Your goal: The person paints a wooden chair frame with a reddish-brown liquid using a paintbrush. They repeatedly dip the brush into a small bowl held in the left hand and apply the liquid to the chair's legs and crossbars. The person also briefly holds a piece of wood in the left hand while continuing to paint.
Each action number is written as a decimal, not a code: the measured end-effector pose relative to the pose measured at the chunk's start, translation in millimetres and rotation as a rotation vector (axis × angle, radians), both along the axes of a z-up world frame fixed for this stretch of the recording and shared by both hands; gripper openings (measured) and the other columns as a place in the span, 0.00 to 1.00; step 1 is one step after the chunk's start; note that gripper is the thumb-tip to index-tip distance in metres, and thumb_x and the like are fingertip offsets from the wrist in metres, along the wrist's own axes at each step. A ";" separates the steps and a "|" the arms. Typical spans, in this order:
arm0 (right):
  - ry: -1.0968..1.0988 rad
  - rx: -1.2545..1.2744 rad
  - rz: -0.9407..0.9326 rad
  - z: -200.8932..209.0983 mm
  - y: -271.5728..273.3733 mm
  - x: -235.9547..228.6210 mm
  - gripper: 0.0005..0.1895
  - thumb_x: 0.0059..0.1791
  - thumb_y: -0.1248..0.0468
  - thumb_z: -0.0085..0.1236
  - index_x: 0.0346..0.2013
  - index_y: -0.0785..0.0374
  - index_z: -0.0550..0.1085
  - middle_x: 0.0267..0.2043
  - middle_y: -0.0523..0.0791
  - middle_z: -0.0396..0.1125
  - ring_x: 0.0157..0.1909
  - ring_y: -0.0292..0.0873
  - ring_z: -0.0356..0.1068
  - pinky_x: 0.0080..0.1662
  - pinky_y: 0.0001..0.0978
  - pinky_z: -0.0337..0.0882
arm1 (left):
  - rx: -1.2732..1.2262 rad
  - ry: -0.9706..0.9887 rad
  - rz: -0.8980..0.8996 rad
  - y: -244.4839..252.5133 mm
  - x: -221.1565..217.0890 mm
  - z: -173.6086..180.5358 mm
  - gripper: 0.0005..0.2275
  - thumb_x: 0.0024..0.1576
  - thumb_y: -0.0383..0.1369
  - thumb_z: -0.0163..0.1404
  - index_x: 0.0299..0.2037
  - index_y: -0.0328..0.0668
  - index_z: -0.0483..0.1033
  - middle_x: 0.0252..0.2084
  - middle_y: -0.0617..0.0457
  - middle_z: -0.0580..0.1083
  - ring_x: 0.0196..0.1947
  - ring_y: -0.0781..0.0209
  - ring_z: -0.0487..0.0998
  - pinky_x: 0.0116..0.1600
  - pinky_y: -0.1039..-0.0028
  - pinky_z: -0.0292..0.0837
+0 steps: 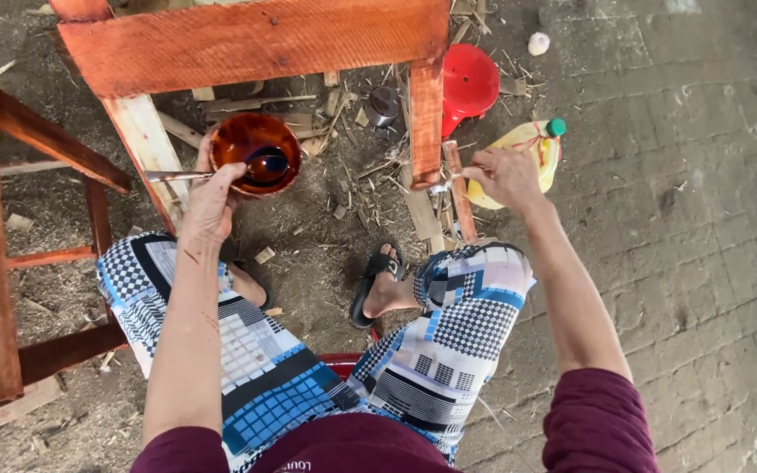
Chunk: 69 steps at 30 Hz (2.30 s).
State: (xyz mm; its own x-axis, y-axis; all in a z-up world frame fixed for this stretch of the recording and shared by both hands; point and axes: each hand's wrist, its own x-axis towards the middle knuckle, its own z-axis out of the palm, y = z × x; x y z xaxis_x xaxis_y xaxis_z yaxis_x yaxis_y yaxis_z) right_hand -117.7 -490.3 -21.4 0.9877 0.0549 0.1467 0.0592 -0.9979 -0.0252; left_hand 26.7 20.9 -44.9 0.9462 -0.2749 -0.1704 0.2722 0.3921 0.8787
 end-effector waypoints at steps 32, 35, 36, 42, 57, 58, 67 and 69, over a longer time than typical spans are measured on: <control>0.193 0.366 -0.187 -1.3 -3.9 -7.4 0.15 0.54 0.42 0.58 0.32 0.46 0.77 0.28 0.43 0.69 0.40 0.51 0.72 0.49 0.44 0.69 | -0.006 0.053 0.094 2.9 12.3 -30.8 0.27 0.56 0.25 0.55 0.66 0.62 0.66 0.58 0.41 0.74 0.46 0.37 0.82 0.37 0.53 0.88; 0.214 0.427 -0.204 -4.0 2.6 -22.9 0.15 0.54 0.44 0.58 0.31 0.47 0.76 0.28 0.43 0.69 0.39 0.51 0.71 0.48 0.43 0.70 | 0.008 0.072 0.112 -0.2 1.9 -20.7 0.26 0.55 0.25 0.55 0.64 0.60 0.67 0.57 0.41 0.75 0.45 0.38 0.83 0.36 0.55 0.88; 0.184 0.442 -0.213 -0.3 1.9 -18.6 0.13 0.53 0.45 0.59 0.31 0.47 0.75 0.28 0.44 0.68 0.39 0.50 0.71 0.48 0.42 0.70 | 0.002 0.061 0.120 -2.6 4.7 -14.4 0.26 0.55 0.25 0.55 0.63 0.60 0.67 0.57 0.41 0.75 0.44 0.38 0.83 0.35 0.56 0.88; 0.114 0.652 -0.223 -28.3 -3.9 12.3 0.11 0.54 0.48 0.60 0.31 0.45 0.75 0.22 0.37 0.62 0.31 0.35 0.63 0.41 0.32 0.64 | 0.040 0.051 0.128 -3.5 4.1 -11.2 0.23 0.55 0.25 0.55 0.60 0.60 0.70 0.56 0.41 0.75 0.43 0.36 0.82 0.33 0.54 0.87; 0.257 0.912 -0.157 22.3 59.2 -6.5 0.08 0.54 0.64 0.57 0.35 0.66 0.76 0.27 0.49 0.67 0.34 0.45 0.61 0.44 0.39 0.64 | -0.022 0.122 0.161 4.9 5.2 -20.5 0.26 0.54 0.25 0.56 0.63 0.60 0.66 0.55 0.44 0.76 0.41 0.41 0.83 0.35 0.54 0.88; 0.255 0.910 -0.154 6.0 51.0 -9.1 0.08 0.54 0.64 0.57 0.35 0.66 0.76 0.27 0.49 0.67 0.34 0.45 0.61 0.44 0.39 0.64 | -0.025 0.118 0.163 3.2 6.7 -16.2 0.26 0.54 0.25 0.56 0.63 0.60 0.66 0.55 0.44 0.76 0.41 0.41 0.83 0.35 0.54 0.88; 0.175 1.025 -0.153 -39.6 33.9 -1.5 0.09 0.58 0.58 0.54 0.36 0.53 0.77 0.30 0.38 0.68 0.37 0.33 0.61 0.46 0.28 0.64 | 0.012 0.067 0.138 5.2 3.9 -19.1 0.21 0.54 0.25 0.55 0.57 0.60 0.72 0.52 0.43 0.76 0.42 0.39 0.83 0.34 0.55 0.87; 0.223 1.031 -0.209 -8.1 56.3 -11.8 0.10 0.58 0.57 0.52 0.34 0.54 0.76 0.30 0.38 0.67 0.37 0.35 0.62 0.46 0.31 0.65 | 0.006 0.077 0.132 5.4 5.2 -18.6 0.20 0.55 0.25 0.55 0.56 0.61 0.72 0.52 0.44 0.77 0.43 0.41 0.83 0.35 0.56 0.87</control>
